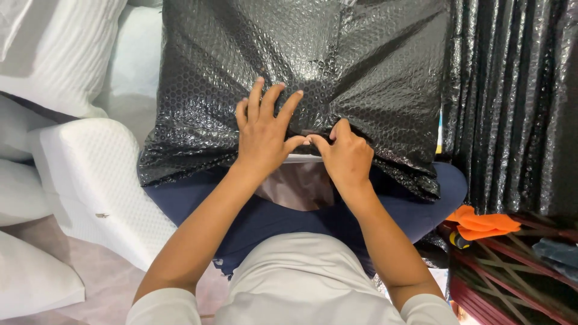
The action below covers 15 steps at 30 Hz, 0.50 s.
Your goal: Wrapping a large soft item in black bubble wrap and sealing it with adhesive tape.
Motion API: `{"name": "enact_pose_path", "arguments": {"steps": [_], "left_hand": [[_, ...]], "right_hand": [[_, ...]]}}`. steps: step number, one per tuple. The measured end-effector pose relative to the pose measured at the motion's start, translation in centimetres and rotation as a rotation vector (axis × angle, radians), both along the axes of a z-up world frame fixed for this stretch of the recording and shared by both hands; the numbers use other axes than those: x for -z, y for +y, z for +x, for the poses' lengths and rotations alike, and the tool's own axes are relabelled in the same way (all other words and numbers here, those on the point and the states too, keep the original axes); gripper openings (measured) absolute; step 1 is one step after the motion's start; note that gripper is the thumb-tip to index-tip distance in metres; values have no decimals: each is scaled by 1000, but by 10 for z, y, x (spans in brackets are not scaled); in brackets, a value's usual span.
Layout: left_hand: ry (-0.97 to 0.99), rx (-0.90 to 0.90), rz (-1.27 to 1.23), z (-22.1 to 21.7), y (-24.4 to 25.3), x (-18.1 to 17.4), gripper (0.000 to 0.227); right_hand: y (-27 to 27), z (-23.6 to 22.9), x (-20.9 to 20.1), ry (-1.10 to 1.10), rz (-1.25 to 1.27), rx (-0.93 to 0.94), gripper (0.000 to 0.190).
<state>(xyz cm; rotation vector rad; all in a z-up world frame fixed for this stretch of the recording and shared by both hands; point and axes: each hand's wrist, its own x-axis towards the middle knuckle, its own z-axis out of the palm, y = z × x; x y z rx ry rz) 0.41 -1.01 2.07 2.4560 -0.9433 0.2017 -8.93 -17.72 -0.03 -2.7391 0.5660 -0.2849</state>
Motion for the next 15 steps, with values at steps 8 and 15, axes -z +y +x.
{"name": "enact_pose_path", "arguments": {"steps": [8,15], "left_hand": [[237,-19,2,7,-4,-9,96],[210,-23,98,11,-3,-14,95]], "right_hand": [[-15,-2,4,26,97,28,48],[-31,-25,0,-181,68,-99,29]]}}
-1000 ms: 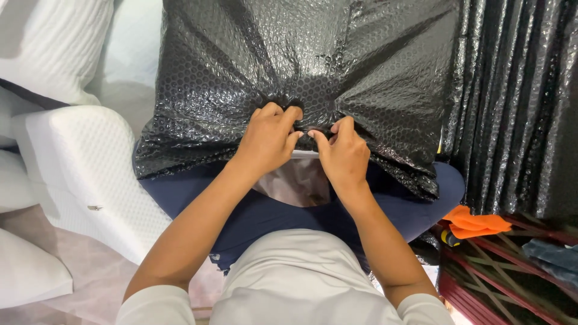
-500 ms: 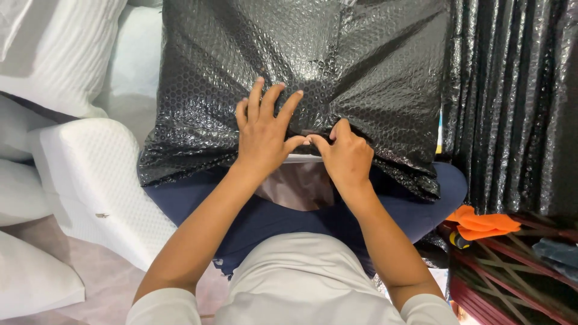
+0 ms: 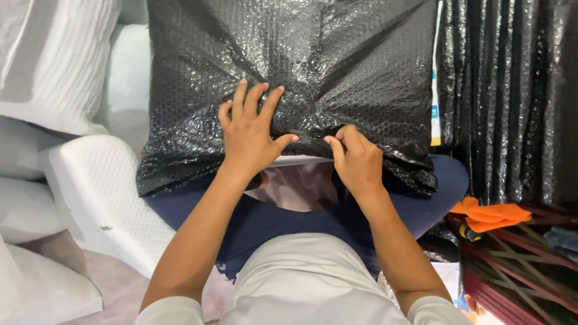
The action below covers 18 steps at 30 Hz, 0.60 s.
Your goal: Wrapping a large soft item in black bubble wrap and sealing it with adhesive tape.
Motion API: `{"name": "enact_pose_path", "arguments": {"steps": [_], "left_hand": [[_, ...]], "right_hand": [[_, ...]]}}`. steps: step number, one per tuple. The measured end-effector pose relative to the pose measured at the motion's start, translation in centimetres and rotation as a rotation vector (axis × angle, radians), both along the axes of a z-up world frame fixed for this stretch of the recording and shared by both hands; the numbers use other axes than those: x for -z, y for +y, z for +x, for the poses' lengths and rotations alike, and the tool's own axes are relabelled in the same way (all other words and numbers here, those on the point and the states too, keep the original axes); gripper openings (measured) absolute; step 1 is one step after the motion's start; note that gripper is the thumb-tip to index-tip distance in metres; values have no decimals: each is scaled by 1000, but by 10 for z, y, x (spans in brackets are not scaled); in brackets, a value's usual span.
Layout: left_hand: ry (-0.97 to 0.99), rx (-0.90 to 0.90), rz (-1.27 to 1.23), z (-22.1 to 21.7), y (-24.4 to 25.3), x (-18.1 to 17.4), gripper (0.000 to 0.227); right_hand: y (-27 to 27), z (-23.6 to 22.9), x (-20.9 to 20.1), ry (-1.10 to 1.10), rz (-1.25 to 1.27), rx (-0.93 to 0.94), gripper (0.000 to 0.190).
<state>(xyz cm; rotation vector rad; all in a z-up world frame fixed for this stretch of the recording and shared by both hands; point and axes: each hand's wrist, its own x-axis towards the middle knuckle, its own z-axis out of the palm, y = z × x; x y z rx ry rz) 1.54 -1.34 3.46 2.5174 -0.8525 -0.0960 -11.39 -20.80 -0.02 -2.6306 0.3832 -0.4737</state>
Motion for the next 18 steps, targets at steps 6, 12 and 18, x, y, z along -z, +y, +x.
{"name": "enact_pose_path", "arguments": {"steps": [6,12,18], "left_hand": [[-114,20,38,-1,2,4,98],[-152,35,40,-4,0,0,94],[-111,30,77,-6,-2,-5,95]], "right_hand": [[-40,-63,-16,-3,-365,-143,51],[-70,-85,-2,-11,-416,-95,14],[-88,-92,-1,-38,-258,-184,18]]}}
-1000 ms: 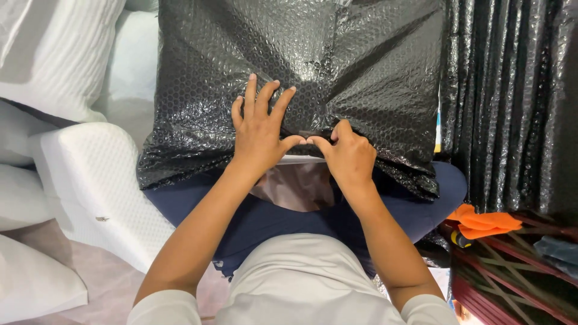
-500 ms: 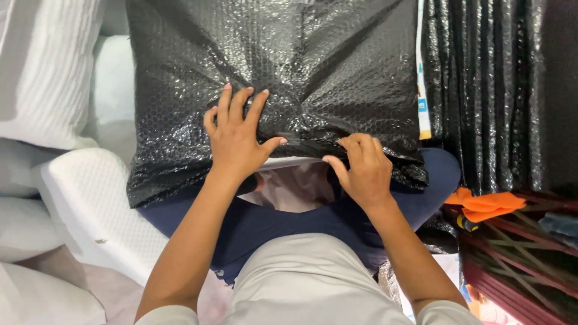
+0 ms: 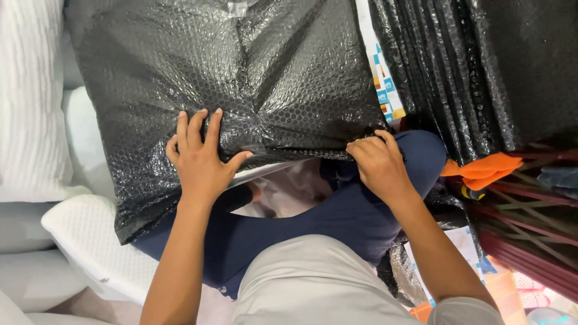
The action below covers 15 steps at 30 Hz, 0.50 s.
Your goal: Wrapping a large soft item in black bubble wrap and sealing it with adhesive tape.
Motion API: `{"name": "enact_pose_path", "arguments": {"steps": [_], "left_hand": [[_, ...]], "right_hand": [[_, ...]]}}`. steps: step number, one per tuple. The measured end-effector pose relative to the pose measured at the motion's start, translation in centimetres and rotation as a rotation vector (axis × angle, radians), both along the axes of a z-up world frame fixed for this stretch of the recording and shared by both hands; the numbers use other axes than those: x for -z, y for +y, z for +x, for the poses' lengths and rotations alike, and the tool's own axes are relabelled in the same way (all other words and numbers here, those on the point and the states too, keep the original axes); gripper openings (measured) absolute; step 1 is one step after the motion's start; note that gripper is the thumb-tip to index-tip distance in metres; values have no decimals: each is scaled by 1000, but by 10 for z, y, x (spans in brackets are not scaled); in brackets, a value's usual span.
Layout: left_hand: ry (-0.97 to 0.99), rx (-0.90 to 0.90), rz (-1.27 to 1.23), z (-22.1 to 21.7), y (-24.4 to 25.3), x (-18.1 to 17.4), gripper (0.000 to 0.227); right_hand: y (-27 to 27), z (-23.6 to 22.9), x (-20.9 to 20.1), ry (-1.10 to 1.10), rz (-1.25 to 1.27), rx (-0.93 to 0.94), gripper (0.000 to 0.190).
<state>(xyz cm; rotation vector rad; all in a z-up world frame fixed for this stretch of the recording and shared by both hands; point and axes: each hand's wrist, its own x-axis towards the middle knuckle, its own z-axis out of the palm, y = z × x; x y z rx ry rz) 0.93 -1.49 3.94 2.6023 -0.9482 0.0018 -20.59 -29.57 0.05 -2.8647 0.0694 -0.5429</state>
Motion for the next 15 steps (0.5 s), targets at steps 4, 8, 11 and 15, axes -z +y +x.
{"name": "enact_pose_path", "arguments": {"steps": [4,8,11,15], "left_hand": [[21,5,2,-1,-2,-3,93],[50,-1,32,-1,-3,-5,93],[70,-2,39,0,-2,-5,94],[88,-8,57,0,-2,-6,94]], "right_hand": [[-2,-5,-14,17,-40,-4,20],[2,-17,-10,-30,-100,51,16],[2,-25,-9,-57,-122,139,15],[-2,-32,-8,-51,-92,257,16]]}}
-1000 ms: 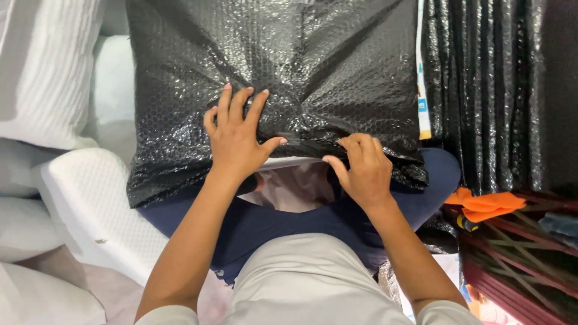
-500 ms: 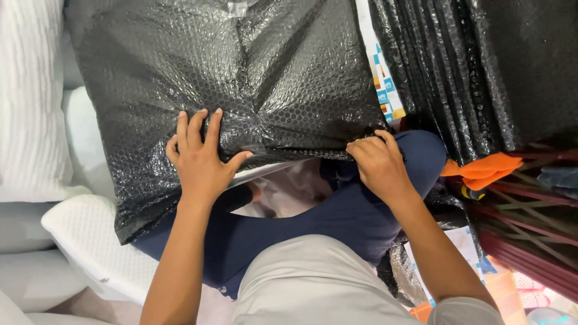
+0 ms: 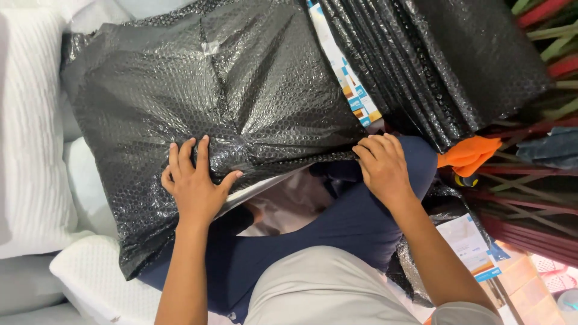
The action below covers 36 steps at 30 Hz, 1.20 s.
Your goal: Wrapping a large soft item in black bubble wrap and sealing it with adhesive tape.
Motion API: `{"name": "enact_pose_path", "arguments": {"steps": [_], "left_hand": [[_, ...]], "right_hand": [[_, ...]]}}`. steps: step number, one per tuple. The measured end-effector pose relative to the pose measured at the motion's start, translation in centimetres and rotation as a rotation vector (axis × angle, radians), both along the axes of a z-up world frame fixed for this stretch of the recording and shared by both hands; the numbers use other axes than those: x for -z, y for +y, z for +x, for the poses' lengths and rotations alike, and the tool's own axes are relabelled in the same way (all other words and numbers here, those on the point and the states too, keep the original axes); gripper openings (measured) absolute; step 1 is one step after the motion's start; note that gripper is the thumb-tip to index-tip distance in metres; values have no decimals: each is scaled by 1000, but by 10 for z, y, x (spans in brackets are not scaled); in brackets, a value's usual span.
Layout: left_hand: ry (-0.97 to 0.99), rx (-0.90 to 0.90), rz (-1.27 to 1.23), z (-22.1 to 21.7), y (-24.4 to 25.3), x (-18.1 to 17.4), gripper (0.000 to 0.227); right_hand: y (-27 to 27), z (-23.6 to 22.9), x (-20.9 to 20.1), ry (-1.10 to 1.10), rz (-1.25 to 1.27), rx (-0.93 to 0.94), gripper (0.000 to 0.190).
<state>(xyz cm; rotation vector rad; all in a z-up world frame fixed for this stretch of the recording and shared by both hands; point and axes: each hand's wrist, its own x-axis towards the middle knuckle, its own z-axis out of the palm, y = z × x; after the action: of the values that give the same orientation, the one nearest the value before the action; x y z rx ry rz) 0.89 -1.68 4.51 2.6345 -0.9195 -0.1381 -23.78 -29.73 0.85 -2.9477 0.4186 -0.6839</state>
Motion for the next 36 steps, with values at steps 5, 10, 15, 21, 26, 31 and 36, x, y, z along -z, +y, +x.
{"name": "enact_pose_path", "arguments": {"steps": [5,10,15,21,26,31,36], "left_hand": [[5,-8,19,2,1,7,96],[9,-18,27,3,1,9,96],[32,-28,27,3,0,7,95],[34,-26,20,1,-1,6,96],[21,-29,30,2,-2,8,95],[25,-38,34,2,-3,8,96],[79,-59,42,2,-5,5,97]], "right_hand": [[-7,-11,6,89,25,26,22],[-15,-16,23,63,84,27,19],[-9,-15,25,41,252,93,23],[-14,-17,26,-48,302,47,28],[-14,-14,24,-101,321,47,27],[-20,-13,23,-115,287,51,26],[-30,-13,29,-155,512,75,25]]}}
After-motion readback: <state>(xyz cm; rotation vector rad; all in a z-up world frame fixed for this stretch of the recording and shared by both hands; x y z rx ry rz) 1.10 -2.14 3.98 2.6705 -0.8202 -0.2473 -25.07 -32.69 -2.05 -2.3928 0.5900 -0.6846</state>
